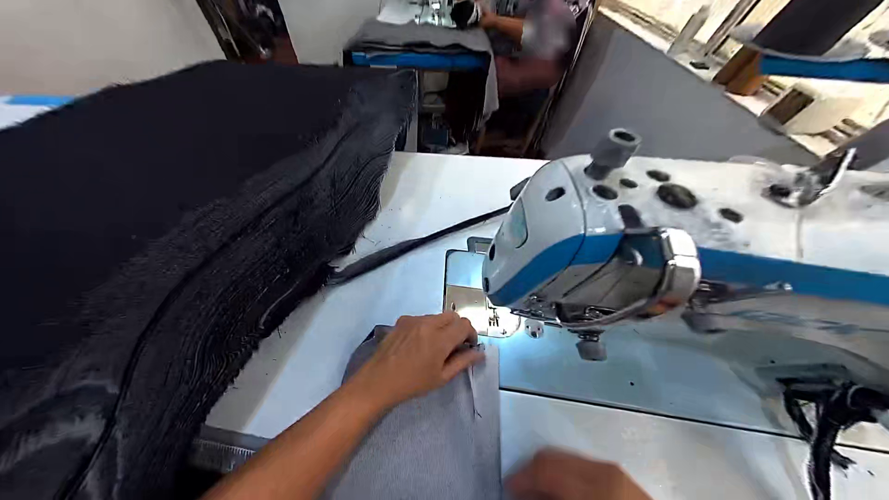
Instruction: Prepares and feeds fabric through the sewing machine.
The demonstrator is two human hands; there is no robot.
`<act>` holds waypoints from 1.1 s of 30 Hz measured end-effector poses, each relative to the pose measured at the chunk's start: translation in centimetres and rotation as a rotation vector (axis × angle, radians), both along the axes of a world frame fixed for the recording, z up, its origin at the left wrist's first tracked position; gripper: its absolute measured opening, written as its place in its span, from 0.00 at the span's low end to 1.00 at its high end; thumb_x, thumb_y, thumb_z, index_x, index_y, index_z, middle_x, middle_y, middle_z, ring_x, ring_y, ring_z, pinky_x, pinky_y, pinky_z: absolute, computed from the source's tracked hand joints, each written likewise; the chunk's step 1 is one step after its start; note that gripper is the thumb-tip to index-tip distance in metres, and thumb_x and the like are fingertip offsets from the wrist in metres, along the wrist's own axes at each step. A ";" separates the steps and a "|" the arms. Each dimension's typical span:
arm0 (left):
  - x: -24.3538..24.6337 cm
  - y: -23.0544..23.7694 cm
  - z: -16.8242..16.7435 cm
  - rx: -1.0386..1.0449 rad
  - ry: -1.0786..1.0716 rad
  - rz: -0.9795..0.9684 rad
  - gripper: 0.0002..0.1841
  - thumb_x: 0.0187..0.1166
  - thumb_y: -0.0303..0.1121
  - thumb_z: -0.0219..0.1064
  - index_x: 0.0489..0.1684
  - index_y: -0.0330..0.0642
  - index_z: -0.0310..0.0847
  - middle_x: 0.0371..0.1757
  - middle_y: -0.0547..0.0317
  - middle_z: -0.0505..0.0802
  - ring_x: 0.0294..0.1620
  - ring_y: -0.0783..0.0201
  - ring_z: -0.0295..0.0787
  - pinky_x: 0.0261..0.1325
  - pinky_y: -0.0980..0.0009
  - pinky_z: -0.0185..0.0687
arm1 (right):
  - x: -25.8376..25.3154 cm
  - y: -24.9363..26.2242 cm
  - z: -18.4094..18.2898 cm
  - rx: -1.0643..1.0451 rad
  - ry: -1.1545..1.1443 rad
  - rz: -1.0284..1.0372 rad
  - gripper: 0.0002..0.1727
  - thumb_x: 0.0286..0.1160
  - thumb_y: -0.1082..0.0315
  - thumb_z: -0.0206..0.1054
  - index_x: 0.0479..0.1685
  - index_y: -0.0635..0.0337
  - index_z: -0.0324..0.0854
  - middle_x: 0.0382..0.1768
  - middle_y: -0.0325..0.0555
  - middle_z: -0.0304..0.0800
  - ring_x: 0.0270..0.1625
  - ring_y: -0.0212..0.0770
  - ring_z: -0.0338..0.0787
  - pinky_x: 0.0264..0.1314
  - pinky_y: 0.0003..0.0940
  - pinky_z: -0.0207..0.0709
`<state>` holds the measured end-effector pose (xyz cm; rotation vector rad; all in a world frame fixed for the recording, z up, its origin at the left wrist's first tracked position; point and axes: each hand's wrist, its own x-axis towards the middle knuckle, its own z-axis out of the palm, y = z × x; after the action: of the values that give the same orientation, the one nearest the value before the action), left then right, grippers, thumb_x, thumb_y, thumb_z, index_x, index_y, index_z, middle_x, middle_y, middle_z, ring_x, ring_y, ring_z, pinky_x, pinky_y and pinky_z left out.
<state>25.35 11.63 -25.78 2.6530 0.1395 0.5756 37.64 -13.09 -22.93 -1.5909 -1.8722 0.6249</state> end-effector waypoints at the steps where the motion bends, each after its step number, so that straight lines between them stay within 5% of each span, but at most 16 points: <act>1: 0.0 0.1 -0.1 -0.003 -0.009 -0.002 0.15 0.82 0.46 0.66 0.39 0.44 0.90 0.32 0.59 0.91 0.30 0.63 0.90 0.31 0.64 0.86 | 0.6 1.2 -0.3 0.122 -0.047 -0.095 0.10 0.84 0.68 0.65 0.46 0.62 0.91 0.43 0.52 0.96 0.49 0.45 0.95 0.55 0.38 0.87; 5: 0.0 0.2 -0.2 -0.001 -0.023 -0.007 0.15 0.82 0.47 0.66 0.37 0.44 0.90 0.29 0.61 0.89 0.27 0.66 0.88 0.27 0.67 0.83 | 3.2 5.3 -3.1 0.466 -0.322 -0.210 0.11 0.89 0.61 0.61 0.48 0.52 0.88 0.51 0.43 0.95 0.63 0.40 0.90 0.69 0.29 0.80; 12: 0.1 0.3 -0.3 0.069 -0.092 0.029 0.17 0.82 0.49 0.64 0.38 0.45 0.89 0.28 0.63 0.87 0.26 0.68 0.86 0.26 0.72 0.80 | 3.9 6.3 -4.1 0.510 -0.536 -0.249 0.14 0.89 0.56 0.59 0.47 0.46 0.90 0.53 0.34 0.97 0.61 0.38 0.89 0.69 0.31 0.73; 16: -1.1 -2.1 1.0 0.242 -0.186 0.097 0.11 0.85 0.41 0.64 0.44 0.47 0.91 0.46 0.57 0.93 0.55 0.55 0.90 0.61 0.56 0.84 | 3.9 6.3 -4.1 0.515 -0.540 -0.267 0.15 0.90 0.55 0.58 0.47 0.45 0.91 0.51 0.33 0.97 0.60 0.37 0.89 0.71 0.33 0.71; 18: -2.9 -5.9 1.8 0.241 -0.154 0.092 0.09 0.84 0.38 0.63 0.44 0.48 0.90 0.49 0.57 0.95 0.58 0.54 0.91 0.63 0.53 0.83 | 3.8 6.3 -4.2 0.513 -0.535 -0.267 0.15 0.90 0.56 0.57 0.47 0.46 0.91 0.52 0.34 0.97 0.60 0.37 0.89 0.72 0.34 0.71; 22: -6.2 -10.4 -0.1 0.185 0.070 0.111 0.25 0.87 0.55 0.57 0.69 0.48 0.84 0.68 0.59 0.91 0.77 0.53 0.81 0.81 0.43 0.66 | 3.8 6.3 -4.4 0.516 -0.523 -0.261 0.15 0.90 0.55 0.58 0.47 0.47 0.91 0.52 0.35 0.97 0.60 0.38 0.90 0.72 0.34 0.72; 25: -6.2 -8.6 -1.4 0.236 0.028 0.073 0.31 0.89 0.61 0.47 0.76 0.51 0.78 0.71 0.59 0.88 0.80 0.54 0.78 0.84 0.41 0.61 | 4.2 6.6 -4.1 0.518 -0.532 -0.237 0.16 0.90 0.56 0.56 0.47 0.48 0.92 0.51 0.36 0.97 0.59 0.37 0.91 0.70 0.34 0.74; 30: -3.9 -4.8 -0.5 0.179 0.044 -0.016 0.29 0.88 0.59 0.51 0.75 0.51 0.80 0.70 0.56 0.89 0.77 0.53 0.81 0.81 0.41 0.68 | 5.9 7.7 -4.4 0.452 -0.575 -0.282 0.19 0.79 0.64 0.55 0.55 0.47 0.93 0.58 0.43 0.95 0.60 0.46 0.93 0.62 0.45 0.84; 33: -3.4 -4.3 -0.5 0.206 0.054 -0.016 0.29 0.89 0.58 0.50 0.77 0.51 0.79 0.71 0.57 0.88 0.79 0.54 0.79 0.83 0.41 0.65 | 6.3 7.7 -4.9 0.426 -0.542 -0.355 0.23 0.74 0.66 0.54 0.58 0.42 0.94 0.51 0.52 0.94 0.53 0.53 0.93 0.54 0.53 0.84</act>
<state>21.99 7.29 -26.31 2.8682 0.0787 0.5391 43.92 -5.43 -27.80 -1.8371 -1.8376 -0.3758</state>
